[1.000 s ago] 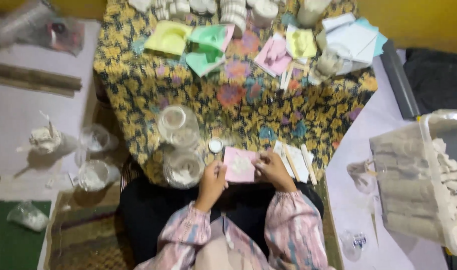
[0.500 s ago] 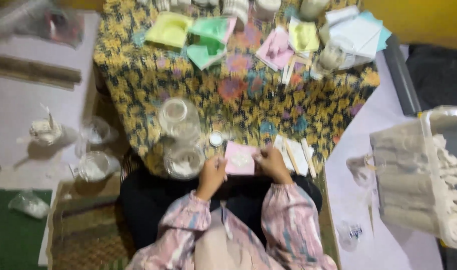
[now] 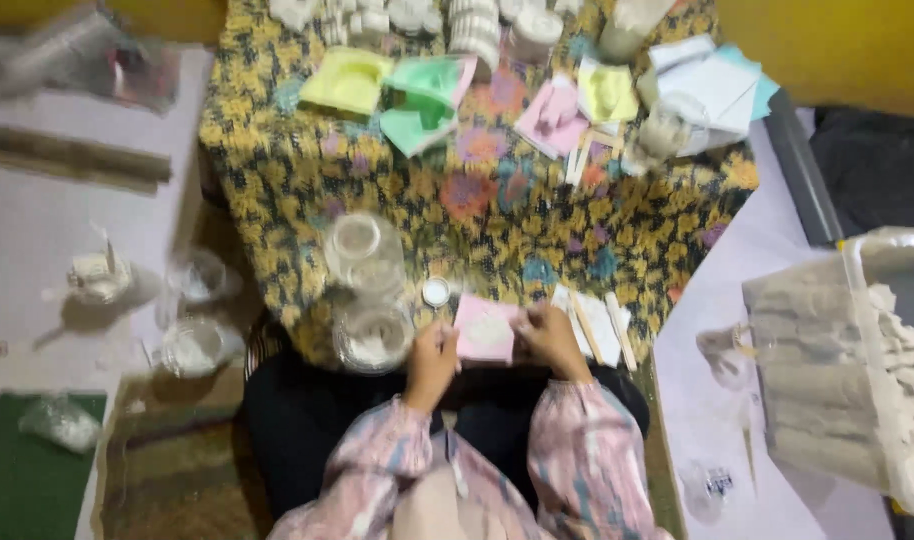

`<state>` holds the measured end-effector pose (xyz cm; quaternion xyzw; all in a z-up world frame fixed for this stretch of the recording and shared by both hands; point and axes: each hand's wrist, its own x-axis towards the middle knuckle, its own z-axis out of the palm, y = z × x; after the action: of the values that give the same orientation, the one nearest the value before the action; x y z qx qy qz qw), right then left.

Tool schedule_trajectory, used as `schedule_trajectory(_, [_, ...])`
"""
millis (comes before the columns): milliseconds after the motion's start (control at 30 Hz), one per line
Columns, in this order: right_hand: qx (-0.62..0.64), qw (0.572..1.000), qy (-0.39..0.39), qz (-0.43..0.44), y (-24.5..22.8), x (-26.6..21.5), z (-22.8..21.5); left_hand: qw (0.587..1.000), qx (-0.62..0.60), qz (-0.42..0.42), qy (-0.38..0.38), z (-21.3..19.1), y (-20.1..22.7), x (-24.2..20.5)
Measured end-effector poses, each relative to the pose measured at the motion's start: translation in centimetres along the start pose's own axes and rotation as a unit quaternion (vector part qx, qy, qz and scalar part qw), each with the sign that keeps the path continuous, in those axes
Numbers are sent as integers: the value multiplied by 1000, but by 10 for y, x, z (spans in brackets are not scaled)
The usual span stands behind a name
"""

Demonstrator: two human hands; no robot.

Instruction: Mixing a white casting material in a cup and pouring it into various small silicone molds to create figurines.

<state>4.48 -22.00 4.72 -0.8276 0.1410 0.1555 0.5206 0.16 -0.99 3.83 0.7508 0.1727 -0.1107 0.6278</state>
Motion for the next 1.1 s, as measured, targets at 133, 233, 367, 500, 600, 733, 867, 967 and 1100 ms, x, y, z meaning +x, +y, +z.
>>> schedule_trajectory(133, [-132, 991, 21, -22, -3, 10, -1, 999, 16, 33, 9, 0, 5, 2])
schedule_trajectory(233, [-181, 983, 19, 4, 13, 1, 5, 1000, -20, 12, 12, -8, 11, -29])
schedule_trajectory(367, [-187, 978, 80, 46, 6, -7, 5, 986, 74, 102, 105, -25, -6, -48])
schedule_trajectory(500, [-71, 981, 158, -92, 5, -50, -14, 975, 60, 177, 124, -46, -64, -60])
schedule_trajectory(600, [-81, 973, 208, -51, 32, -61, -44, 967, 40, 203, 151, -52, -86, -67])
schedule_trajectory(733, [-242, 899, 353, -95, 64, -66, -85, 917, 13, 269, 295, -64, -63, -67])
schedule_trajectory(867, [-316, 870, 360, -116, 71, -70, -90, 860, 117, 312, 387, -69, -45, -58])
schedule_trajectory(967, [-317, 915, 233, -85, 29, -88, -61, 859, 93, 344, 368, -51, -56, -71])
schedule_trajectory(1100, [-333, 909, 229, -101, 48, -84, -46, 908, 21, 331, 255, -4, -26, -100])
